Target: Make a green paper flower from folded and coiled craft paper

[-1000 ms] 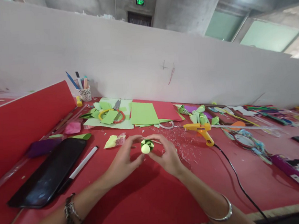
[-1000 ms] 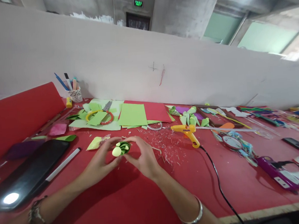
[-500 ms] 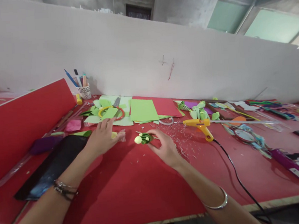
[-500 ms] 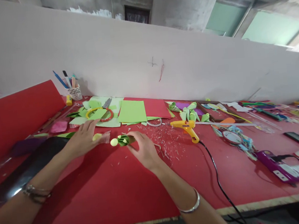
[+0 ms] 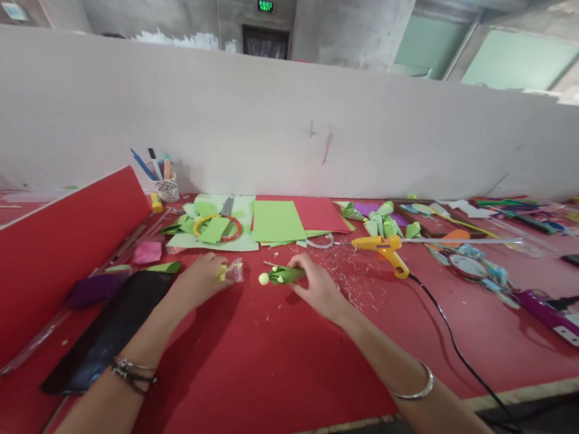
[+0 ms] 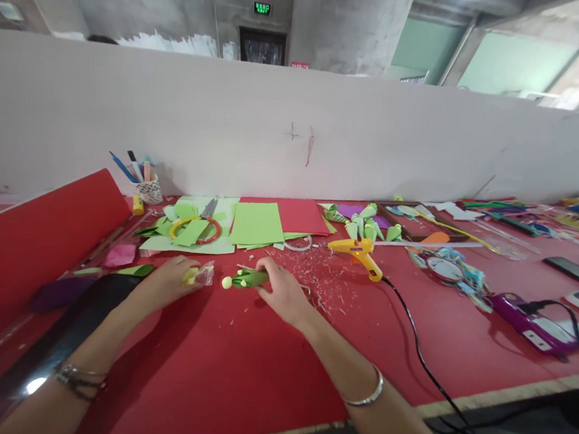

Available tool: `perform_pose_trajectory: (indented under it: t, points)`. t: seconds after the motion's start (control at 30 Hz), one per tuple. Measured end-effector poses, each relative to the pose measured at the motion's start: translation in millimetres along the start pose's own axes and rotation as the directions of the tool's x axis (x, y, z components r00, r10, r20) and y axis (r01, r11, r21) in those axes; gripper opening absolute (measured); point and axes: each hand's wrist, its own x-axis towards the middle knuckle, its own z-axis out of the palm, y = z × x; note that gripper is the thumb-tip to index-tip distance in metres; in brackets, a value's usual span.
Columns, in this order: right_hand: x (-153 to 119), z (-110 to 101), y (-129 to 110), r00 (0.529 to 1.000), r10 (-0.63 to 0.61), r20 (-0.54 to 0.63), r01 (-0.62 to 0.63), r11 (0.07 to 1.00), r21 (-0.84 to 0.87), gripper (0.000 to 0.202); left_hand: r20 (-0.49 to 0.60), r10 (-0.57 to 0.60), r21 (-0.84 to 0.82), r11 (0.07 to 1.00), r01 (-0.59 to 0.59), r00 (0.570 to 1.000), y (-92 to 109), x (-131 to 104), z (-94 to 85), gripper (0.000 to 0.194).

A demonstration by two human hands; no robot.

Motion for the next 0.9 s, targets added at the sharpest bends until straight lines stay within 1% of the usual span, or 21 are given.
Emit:
perform_pose_trajectory:
  t: [0.1, 0.2, 0.27, 0.33, 0.43, 0.5, 0.53, 0.6, 0.63, 0.67, 0.7, 0.77, 0.8, 0.83, 0.9]
  points:
    - [-0.6, 0.7, 1.4, 0.999, 0.001, 0.033, -0.001, 1.000, 0.007, 0.024, -0.002, -0.083, 0.027, 0.996, 0.083, 0.997, 5.3, -1.8, -4.6, 0.023]
    - [-0.4, 1.3, 3.8, 0.998, 0.003, 0.057, -0.003, 1.000, 0.011, 0.023, -0.023, -0.190, 0.043, 0.981, 0.191, 0.981, 14.2, -1.7, -9.4, 0.027]
    - [0.3, 1.3, 6.6, 0.998, 0.006, 0.066, -0.007, 1.000, 0.015, 0.023, -0.005, -0.242, 0.042, 0.969, 0.242, 0.970, 19.3, -1.0, -11.2, 0.030]
    - [1.4, 1.0, 9.9, 0.998, 0.022, 0.059, -0.024, 0.999, 0.032, 0.022, 0.009, -0.281, 0.075, 0.957, 0.279, 0.960, 21.3, -1.0, -10.9, 0.033]
    - [3.2, 0.1, 13.7, 0.998, 0.056, 0.015, -0.058, 0.993, 0.101, 0.022, -0.013, -0.272, 0.216, 0.939, 0.269, 0.962, 16.8, -3.6, -5.6, 0.034]
    - [4.5, -0.1, 14.6, 0.998, 0.064, -0.026, -0.059, 0.984, 0.167, 0.022, -0.052, -0.245, 0.302, 0.920, 0.249, 0.968, 11.3, -5.5, -0.4, 0.032]
    - [5.1, -0.1, 14.3, 0.997, 0.067, -0.045, -0.057, 0.979, 0.196, 0.022, -0.082, -0.231, 0.314, 0.917, 0.245, 0.969, 9.3, -5.8, 1.6, 0.031]
    - [6.5, 0.5, 12.9, 0.996, 0.063, -0.066, -0.046, 0.971, 0.233, 0.022, -0.147, -0.180, 0.245, 0.946, 0.213, 0.973, 10.0, -4.8, 3.0, 0.033]
    - [7.2, 0.9, 11.7, 0.996, 0.057, -0.071, -0.038, 0.969, 0.245, 0.022, -0.176, -0.144, 0.169, 0.970, 0.174, 0.974, 13.3, -3.7, 2.2, 0.034]
    - [7.9, 1.3, 10.5, 0.996, 0.049, -0.076, -0.028, 0.968, 0.251, 0.022, -0.190, -0.091, 0.066, 0.992, 0.105, 0.978, 18.5, -2.5, 0.5, 0.035]
    - [8.4, 1.8, 9.2, 0.996, 0.037, -0.084, -0.015, 0.967, 0.253, 0.022, -0.199, -0.066, -0.043, 0.997, 0.058, 0.978, 25.2, -1.4, -1.4, 0.035]
    - [8.7, 2.5, 6.7, 0.994, 0.018, -0.110, 0.010, 0.968, 0.250, 0.022, -0.214, -0.039, -0.244, 0.970, -0.015, 0.976, 40.5, -0.7, -4.5, 0.033]
    - [8.5, 2.8, 5.6, 0.993, 0.013, -0.121, 0.018, 0.969, 0.246, 0.022, -0.225, -0.035, -0.309, 0.950, -0.037, 0.974, 47.6, -1.2, -4.9, 0.032]
    - [8.1, 3.0, 4.7, 0.992, 0.007, -0.127, 0.024, 0.971, 0.237, 0.021, -0.220, -0.013, -0.331, 0.942, -0.062, 0.975, 53.6, -2.3, -4.3, 0.034]
    - [6.5, 3.3, 3.1, 0.993, 0.003, -0.120, 0.023, 0.977, 0.212, 0.020, -0.225, 0.011, -0.297, 0.952, -0.079, 0.974, 61.3, -5.3, -0.9, 0.040]
